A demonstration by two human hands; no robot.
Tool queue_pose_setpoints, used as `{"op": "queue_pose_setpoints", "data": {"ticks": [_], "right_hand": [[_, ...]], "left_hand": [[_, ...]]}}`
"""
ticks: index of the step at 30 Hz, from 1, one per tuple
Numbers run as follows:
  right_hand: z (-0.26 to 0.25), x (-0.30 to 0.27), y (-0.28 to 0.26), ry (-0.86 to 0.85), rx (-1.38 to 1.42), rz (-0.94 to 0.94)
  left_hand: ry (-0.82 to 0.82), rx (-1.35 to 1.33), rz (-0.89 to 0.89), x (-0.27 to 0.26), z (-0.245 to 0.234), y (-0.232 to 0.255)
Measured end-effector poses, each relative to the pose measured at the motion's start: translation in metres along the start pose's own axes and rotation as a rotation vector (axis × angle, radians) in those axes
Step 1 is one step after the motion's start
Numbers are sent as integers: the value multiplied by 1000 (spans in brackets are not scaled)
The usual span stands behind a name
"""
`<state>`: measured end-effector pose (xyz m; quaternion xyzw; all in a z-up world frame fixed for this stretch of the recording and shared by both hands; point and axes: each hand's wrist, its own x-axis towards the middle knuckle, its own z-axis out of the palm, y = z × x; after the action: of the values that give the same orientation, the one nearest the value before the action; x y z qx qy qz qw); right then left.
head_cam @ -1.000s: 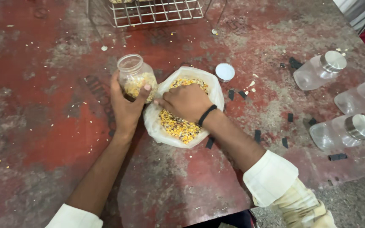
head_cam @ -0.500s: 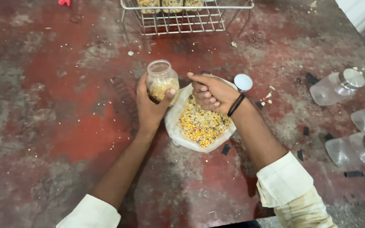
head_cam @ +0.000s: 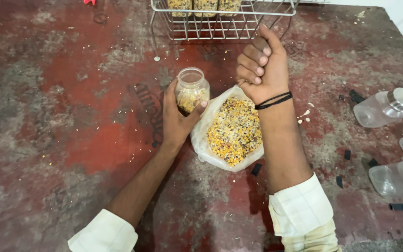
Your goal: The person scoops mixed grains from a plastic bag into small clear jars by hand, then closes each jar with a metal lid and places it into a wire rack. The process is repeated for multiple jars.
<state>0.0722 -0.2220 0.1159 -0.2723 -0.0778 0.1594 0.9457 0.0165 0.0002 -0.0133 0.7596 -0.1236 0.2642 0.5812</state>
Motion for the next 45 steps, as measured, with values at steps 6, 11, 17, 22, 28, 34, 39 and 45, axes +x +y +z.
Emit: {"op": "queue_pose_setpoints", "data": {"ticks": [6, 11, 17, 22, 28, 34, 39, 45], "right_hand": [[-13, 5, -1, 64, 51, -18], [-18, 1, -6, 45, 47, -20], [-4, -1, 0, 65, -21, -32], [6, -4, 5, -13, -28, 4], [23, -9, 14, 22, -83, -27], [27, -5, 23, -3, -149, -7], [36, -8, 32, 65, -264, -54], [38, -7, 35, 60, -347, -48]], "left_hand": [[27, -205, -65, -5, 1, -7], [5, -657, -250, -9, -1, -24], [26, -525, -123, -7, -1, -19], [-76, -11, 99, -13, -6, 7], [-208, -3, 193, -12, -13, 36], [-248, 30, 278, -11, -12, 35], [-278, 22, 247, -11, -12, 40], [-263, 36, 260, -11, -12, 39]]}}
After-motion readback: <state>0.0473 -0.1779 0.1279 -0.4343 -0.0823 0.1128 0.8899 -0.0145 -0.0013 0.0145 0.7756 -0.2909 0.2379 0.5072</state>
